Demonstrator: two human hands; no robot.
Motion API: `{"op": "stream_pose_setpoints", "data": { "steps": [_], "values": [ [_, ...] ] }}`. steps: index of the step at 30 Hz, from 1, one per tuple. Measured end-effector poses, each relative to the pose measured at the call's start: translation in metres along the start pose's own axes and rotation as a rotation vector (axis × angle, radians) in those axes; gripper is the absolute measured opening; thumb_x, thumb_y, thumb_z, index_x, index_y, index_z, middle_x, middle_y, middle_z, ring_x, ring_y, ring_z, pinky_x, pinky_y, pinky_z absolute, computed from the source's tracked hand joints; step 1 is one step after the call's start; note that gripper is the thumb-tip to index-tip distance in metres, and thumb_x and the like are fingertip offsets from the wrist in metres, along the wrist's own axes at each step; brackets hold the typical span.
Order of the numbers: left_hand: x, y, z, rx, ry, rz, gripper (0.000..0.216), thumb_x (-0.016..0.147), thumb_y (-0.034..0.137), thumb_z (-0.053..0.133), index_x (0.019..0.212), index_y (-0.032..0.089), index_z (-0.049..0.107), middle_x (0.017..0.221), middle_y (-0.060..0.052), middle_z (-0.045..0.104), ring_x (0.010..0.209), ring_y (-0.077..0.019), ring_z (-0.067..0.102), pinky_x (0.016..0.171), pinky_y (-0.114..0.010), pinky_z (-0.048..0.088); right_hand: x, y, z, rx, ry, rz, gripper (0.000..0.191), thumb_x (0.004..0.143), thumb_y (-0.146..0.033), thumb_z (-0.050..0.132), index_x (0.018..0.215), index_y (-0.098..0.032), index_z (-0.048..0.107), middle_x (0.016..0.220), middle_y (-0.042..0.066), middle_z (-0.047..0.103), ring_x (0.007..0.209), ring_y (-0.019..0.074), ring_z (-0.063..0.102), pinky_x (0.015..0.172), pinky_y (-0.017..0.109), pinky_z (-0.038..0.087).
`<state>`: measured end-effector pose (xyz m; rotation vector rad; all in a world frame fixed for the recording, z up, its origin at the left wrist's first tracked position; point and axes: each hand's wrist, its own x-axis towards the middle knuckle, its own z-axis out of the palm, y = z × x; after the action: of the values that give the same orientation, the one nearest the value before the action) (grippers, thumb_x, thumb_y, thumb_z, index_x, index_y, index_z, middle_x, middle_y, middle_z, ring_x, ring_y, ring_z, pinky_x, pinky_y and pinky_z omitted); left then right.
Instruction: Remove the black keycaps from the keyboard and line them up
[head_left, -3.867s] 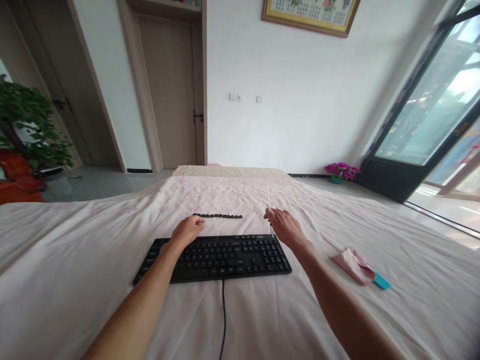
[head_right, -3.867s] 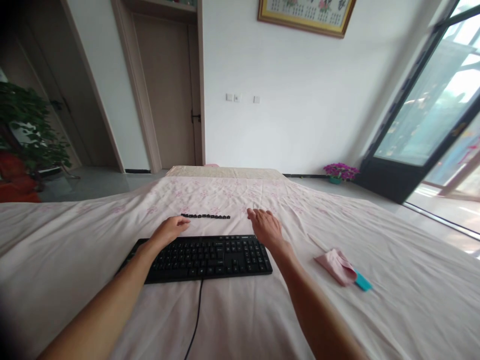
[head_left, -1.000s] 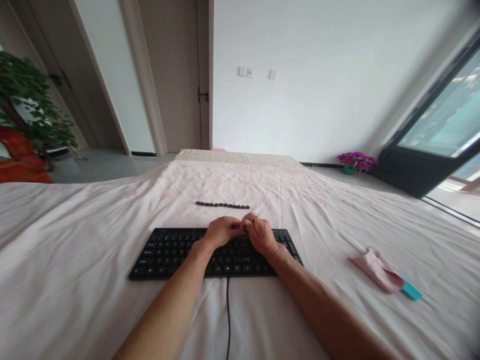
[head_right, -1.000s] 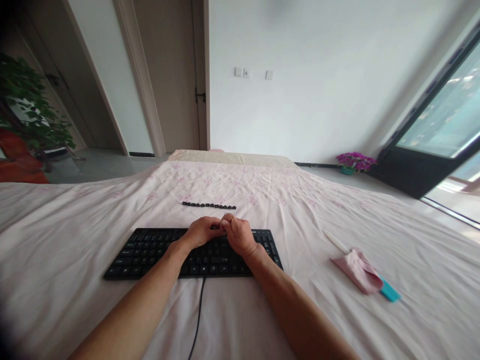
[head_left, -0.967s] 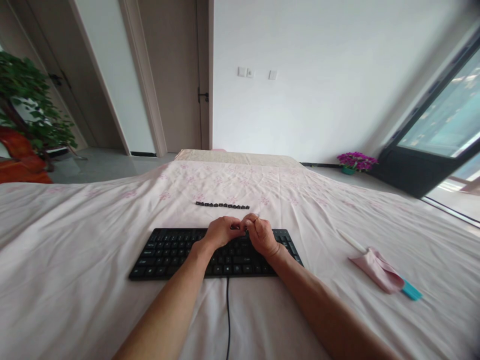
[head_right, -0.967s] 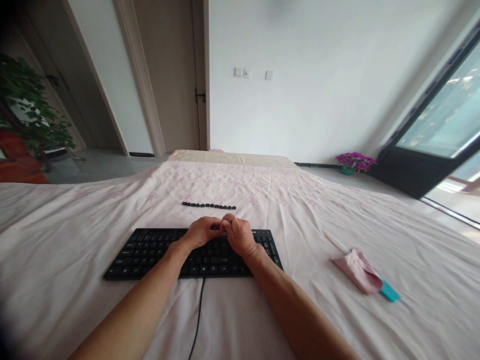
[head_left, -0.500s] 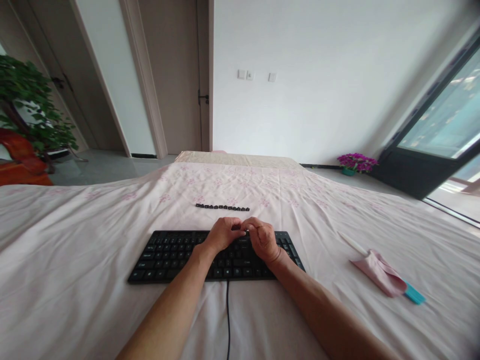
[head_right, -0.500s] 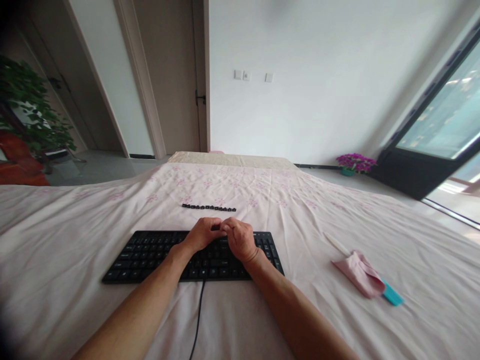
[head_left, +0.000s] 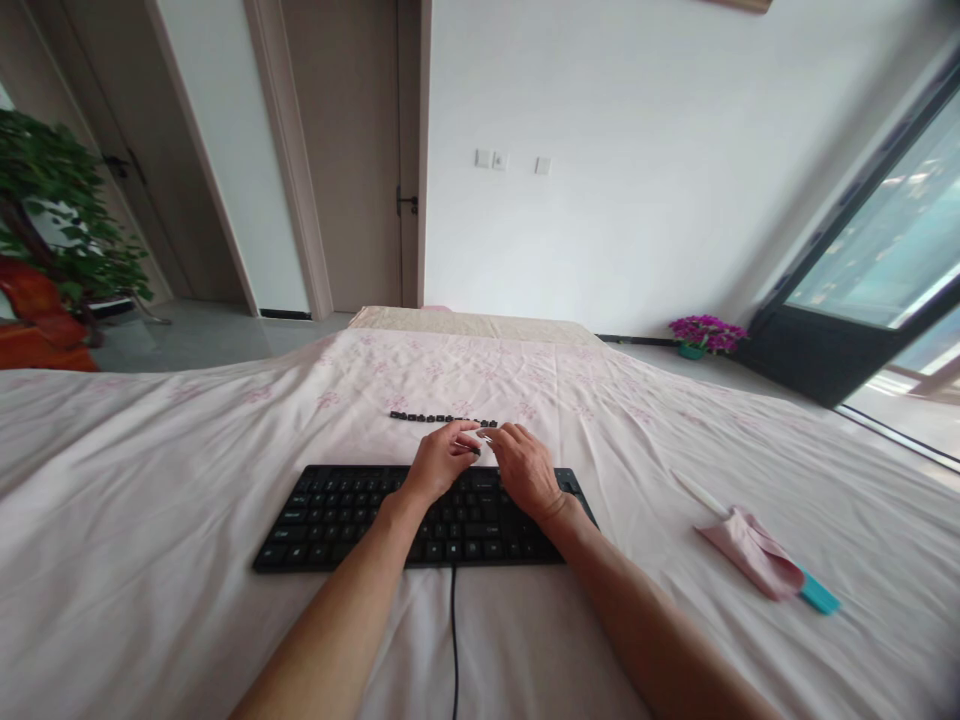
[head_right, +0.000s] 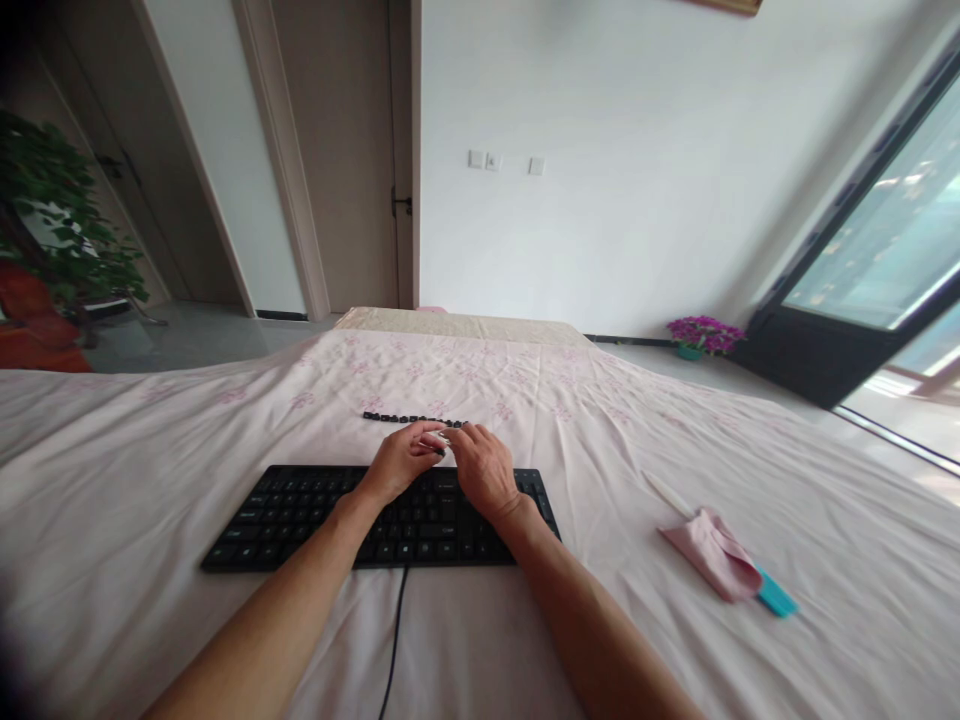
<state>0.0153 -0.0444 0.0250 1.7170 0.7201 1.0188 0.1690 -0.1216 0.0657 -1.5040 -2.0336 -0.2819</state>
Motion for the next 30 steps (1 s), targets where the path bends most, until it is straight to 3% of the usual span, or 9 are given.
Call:
{"op": "stream_pose_setpoints", "data": {
  "steps": [5, 13, 18, 22, 30],
  "values": [
    [-0.003, 0.005, 0.0, -0.074, -0.01, 0.018, 0.053, 0.071, 0.016, 0.067, 0.122, 0.019, 0.053, 0.094, -0.006, 0.067, 0.08, -0.0158, 0.067, 0.076, -0.029, 0.054, 0.001, -0.002, 0.003, 0.005, -0.121, 0.037, 0.025, 0.095, -0.03, 0.041, 0.107, -0.027, 0.064, 0.091, 0.003, 0.063, 0.088, 0.0152, 0.058, 0.076, 0.023, 0.042],
    [-0.002, 0.003, 0.001, -0.06, -0.046, -0.008, 0.053, 0.07, 0.01, 0.064, 0.121, 0.021, 0.055, 0.094, -0.005, 0.067, 0.08, -0.0144, 0.067, 0.08, -0.029, 0.053, 0.002, 0.004, 0.0, -0.035, -0.174, 0.149, 0.026, 0.093, -0.037, 0.045, 0.088, -0.023, 0.066, 0.084, 0.002, 0.067, 0.077, 0.0156, 0.062, 0.066, 0.024, 0.039],
    [-0.004, 0.006, -0.001, 0.136, -0.036, -0.037, 0.05, 0.073, 0.017, 0.062, 0.122, 0.021, 0.055, 0.1, -0.007, 0.066, 0.077, -0.0135, 0.066, 0.076, -0.027, 0.053, 0.017, 0.031, -0.003, -0.028, -0.148, 0.268, 0.021, 0.089, -0.034, 0.049, 0.091, -0.025, 0.067, 0.089, 0.001, 0.069, 0.083, 0.0161, 0.062, 0.07, 0.024, 0.039],
    [-0.005, 0.01, -0.001, 0.269, -0.12, -0.008, 0.041, 0.074, 0.019, 0.06, 0.114, 0.021, 0.062, 0.095, -0.005, 0.069, 0.08, -0.0157, 0.066, 0.078, -0.028, 0.052, 0.032, 0.06, 0.008, -0.15, -0.294, 0.435, 0.02, 0.086, -0.034, 0.052, 0.091, -0.026, 0.07, 0.089, 0.001, 0.07, 0.085, 0.0175, 0.062, 0.067, 0.025, 0.038],
    [-0.005, 0.009, 0.001, 0.308, -0.159, -0.003, 0.033, 0.072, 0.017, 0.058, 0.104, 0.018, 0.068, 0.096, -0.006, 0.071, 0.086, -0.0168, 0.066, 0.08, -0.027, 0.051, 0.044, 0.087, 0.032, -0.209, -0.353, 0.45, 0.021, 0.085, -0.03, 0.053, 0.093, -0.023, 0.07, 0.093, 0.003, 0.07, 0.085, 0.017, 0.062, 0.068, 0.024, 0.038]
  ]
}}
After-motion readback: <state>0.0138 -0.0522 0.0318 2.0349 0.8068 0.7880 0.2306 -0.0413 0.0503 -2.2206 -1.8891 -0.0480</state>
